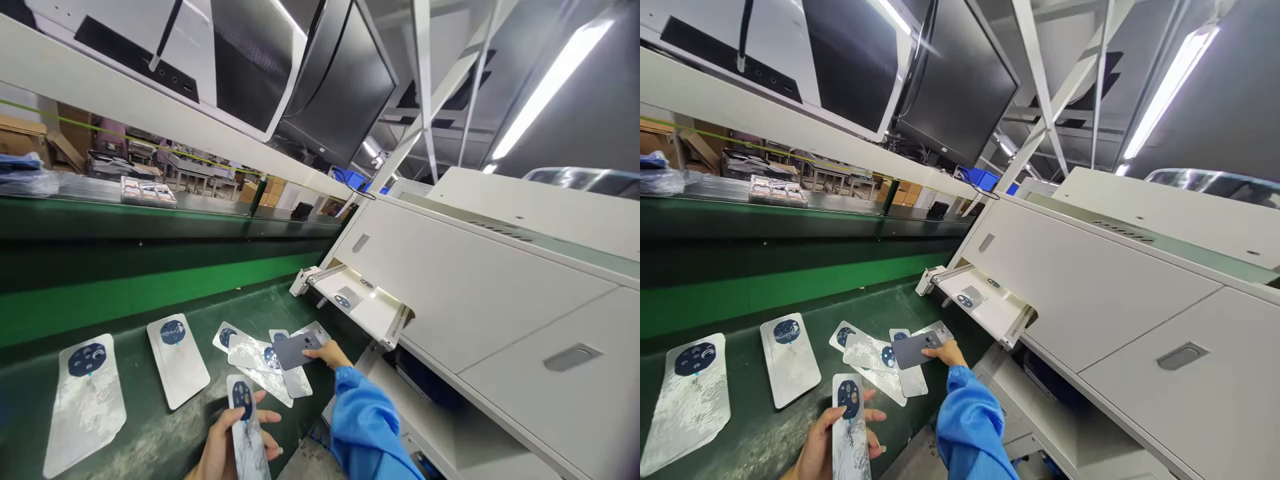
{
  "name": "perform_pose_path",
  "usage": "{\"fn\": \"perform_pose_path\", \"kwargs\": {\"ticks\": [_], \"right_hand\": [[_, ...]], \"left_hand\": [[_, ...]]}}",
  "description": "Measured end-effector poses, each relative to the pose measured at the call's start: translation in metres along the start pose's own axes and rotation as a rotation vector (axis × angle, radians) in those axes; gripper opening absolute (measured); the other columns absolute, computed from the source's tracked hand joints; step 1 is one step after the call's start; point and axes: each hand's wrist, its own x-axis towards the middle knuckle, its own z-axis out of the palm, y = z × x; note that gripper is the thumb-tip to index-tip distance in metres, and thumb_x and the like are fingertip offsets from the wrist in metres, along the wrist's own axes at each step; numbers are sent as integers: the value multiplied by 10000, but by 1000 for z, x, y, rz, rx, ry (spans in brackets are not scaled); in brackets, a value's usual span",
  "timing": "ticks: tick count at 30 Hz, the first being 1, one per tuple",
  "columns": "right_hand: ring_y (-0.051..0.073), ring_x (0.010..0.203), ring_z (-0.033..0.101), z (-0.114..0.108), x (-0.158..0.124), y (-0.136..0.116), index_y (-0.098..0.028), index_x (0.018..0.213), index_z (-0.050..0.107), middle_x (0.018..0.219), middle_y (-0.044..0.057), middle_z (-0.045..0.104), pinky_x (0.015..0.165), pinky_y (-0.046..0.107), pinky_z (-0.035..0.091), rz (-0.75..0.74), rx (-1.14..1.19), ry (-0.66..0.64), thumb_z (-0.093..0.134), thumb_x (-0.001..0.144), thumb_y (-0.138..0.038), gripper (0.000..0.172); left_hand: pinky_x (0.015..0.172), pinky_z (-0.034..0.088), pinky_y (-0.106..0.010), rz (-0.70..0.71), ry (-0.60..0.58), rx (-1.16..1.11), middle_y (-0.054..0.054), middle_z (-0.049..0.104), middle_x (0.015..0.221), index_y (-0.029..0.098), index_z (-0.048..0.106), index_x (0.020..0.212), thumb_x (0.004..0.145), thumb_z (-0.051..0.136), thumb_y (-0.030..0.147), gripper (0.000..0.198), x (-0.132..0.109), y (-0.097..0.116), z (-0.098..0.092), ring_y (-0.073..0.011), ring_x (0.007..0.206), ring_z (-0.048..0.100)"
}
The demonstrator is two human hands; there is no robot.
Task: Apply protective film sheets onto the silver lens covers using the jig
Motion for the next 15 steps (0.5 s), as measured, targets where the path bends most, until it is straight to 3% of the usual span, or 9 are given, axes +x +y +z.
{"fn": "perform_pose_path", "kwargs": {"ticks": [3, 6, 10, 13, 15], "right_hand": [[126, 752, 634, -21, -25, -6, -137, 1067, 597, 943, 27, 643, 669, 293, 560, -4, 152, -15, 588, 935, -351, 251], [106, 656, 619, -60, -64, -17, -123, 1073, 574, 841, 13, 637, 615, 254, 538, -60, 249, -13, 545, 946, -318, 235], [143, 553, 604, -99, -137, -53, -140, 1052, 615, 743, 21, 660, 501, 245, 481, -254, 260, -141, 574, 836, -436, 369], [161, 524, 627, -85, -180, -88, -172, 1203, 601, 780, 18, 708, 545, 270, 498, -335, 192, -258, 537, 781, -287, 442], [195, 594, 664, -60, -196, -109, -167, 1264, 586, 628, -9, 678, 652, 281, 505, -357, 125, -283, 539, 713, -165, 553]], "left_hand": [[784, 530, -441, -31, -14, -82, -178, 687, 1053, 104, 627, 1215, 830, 530, 531, 582, -1, 2, 5, -217, 619, 629], [696, 549, -419, -54, 13, -118, -198, 693, 1002, 42, 594, 1234, 874, 441, 626, 703, -2, 5, 8, -185, 540, 597], [638, 564, -368, -86, 31, -116, -185, 700, 979, 31, 578, 1237, 883, 438, 658, 734, -2, 5, 7, -230, 684, 661], [635, 562, -319, -95, 61, -81, -156, 717, 929, 48, 613, 1186, 884, 514, 605, 641, 0, 0, 4, -231, 721, 683], [641, 558, -299, -125, 108, -48, -143, 728, 883, 57, 639, 1138, 870, 572, 571, 584, 0, -3, 2, -234, 715, 695]]}}
